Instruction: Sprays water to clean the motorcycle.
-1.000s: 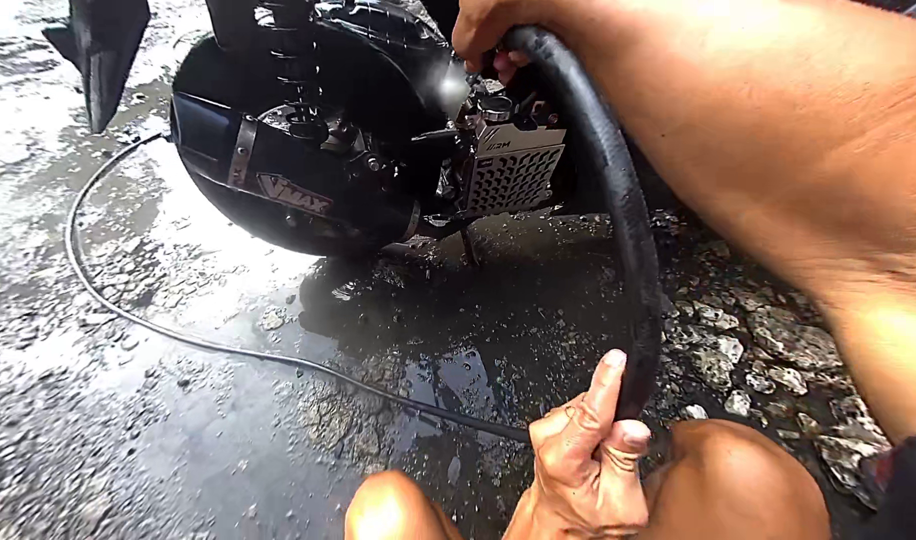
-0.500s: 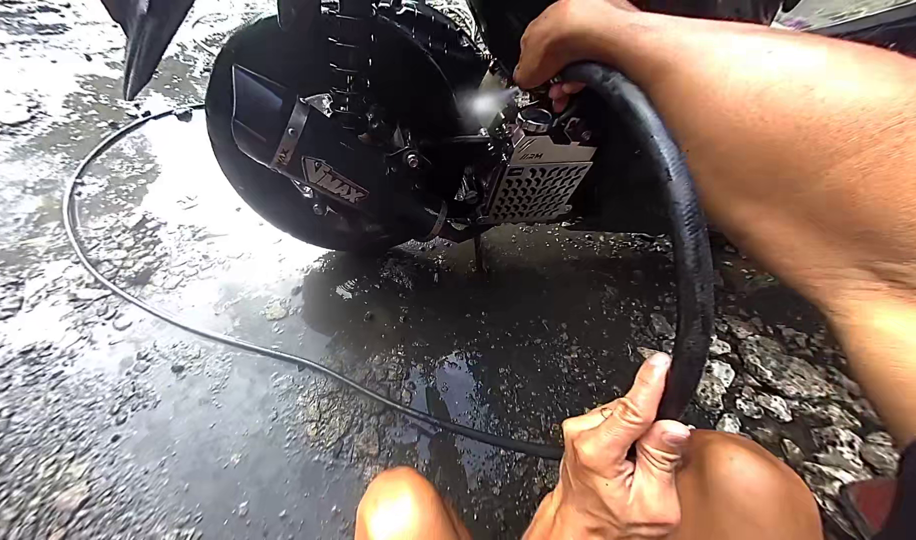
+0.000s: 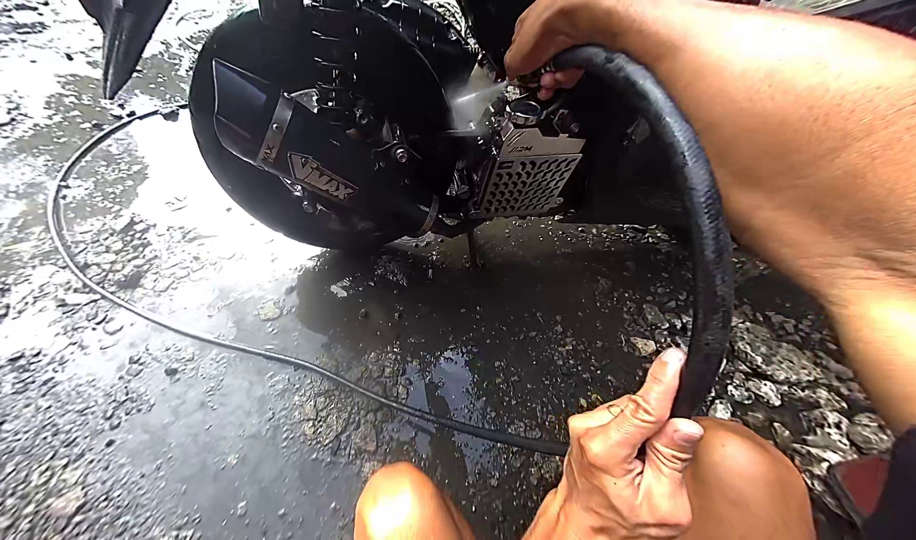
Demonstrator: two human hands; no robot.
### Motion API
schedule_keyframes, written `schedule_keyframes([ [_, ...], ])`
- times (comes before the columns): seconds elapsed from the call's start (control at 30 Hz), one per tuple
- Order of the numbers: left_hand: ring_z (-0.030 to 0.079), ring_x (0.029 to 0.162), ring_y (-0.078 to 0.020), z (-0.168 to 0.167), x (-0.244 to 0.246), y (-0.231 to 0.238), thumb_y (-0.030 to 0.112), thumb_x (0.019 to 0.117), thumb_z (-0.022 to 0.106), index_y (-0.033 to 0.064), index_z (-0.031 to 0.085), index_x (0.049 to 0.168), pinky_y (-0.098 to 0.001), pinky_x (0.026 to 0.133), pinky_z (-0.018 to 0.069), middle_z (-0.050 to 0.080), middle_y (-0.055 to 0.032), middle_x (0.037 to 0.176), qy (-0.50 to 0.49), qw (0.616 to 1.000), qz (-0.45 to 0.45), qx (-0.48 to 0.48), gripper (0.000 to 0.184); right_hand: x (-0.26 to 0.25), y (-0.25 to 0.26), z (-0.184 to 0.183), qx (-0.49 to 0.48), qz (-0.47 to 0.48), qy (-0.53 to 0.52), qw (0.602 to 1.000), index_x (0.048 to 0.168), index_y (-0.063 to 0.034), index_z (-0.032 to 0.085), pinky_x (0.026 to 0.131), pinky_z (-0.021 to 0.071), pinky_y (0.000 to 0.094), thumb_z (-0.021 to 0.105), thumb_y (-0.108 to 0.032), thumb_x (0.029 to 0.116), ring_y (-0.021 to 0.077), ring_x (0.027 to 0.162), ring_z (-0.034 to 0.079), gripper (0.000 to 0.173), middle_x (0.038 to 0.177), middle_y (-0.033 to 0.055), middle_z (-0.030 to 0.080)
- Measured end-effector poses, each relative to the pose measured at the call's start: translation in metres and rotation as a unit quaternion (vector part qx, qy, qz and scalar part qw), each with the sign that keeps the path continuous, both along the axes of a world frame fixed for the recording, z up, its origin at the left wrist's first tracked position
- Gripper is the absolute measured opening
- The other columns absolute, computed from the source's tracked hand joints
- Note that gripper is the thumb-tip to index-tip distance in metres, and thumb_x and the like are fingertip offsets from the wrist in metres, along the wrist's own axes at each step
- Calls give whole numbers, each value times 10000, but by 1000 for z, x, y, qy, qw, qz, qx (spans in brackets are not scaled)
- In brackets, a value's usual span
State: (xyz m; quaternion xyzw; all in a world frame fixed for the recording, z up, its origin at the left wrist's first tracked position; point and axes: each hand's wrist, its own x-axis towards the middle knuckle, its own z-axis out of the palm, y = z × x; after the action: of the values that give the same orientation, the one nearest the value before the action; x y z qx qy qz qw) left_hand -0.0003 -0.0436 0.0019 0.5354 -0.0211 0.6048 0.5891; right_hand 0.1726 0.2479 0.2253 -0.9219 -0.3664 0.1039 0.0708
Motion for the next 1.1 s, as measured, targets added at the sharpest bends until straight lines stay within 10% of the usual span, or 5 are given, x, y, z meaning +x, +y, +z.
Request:
schedule_keyframes([
  [1.1, 611, 634, -46, -35, 20, -48, 298, 1102, 447, -28, 600, 1359, -177, 655, 549, 635, -81, 738, 107, 989, -47, 92, 443, 81, -112, -9, 170, -117, 261, 943, 970, -143, 580, 378, 396, 205, 520, -216, 984, 82, 390, 442, 95, 605, -9, 494],
])
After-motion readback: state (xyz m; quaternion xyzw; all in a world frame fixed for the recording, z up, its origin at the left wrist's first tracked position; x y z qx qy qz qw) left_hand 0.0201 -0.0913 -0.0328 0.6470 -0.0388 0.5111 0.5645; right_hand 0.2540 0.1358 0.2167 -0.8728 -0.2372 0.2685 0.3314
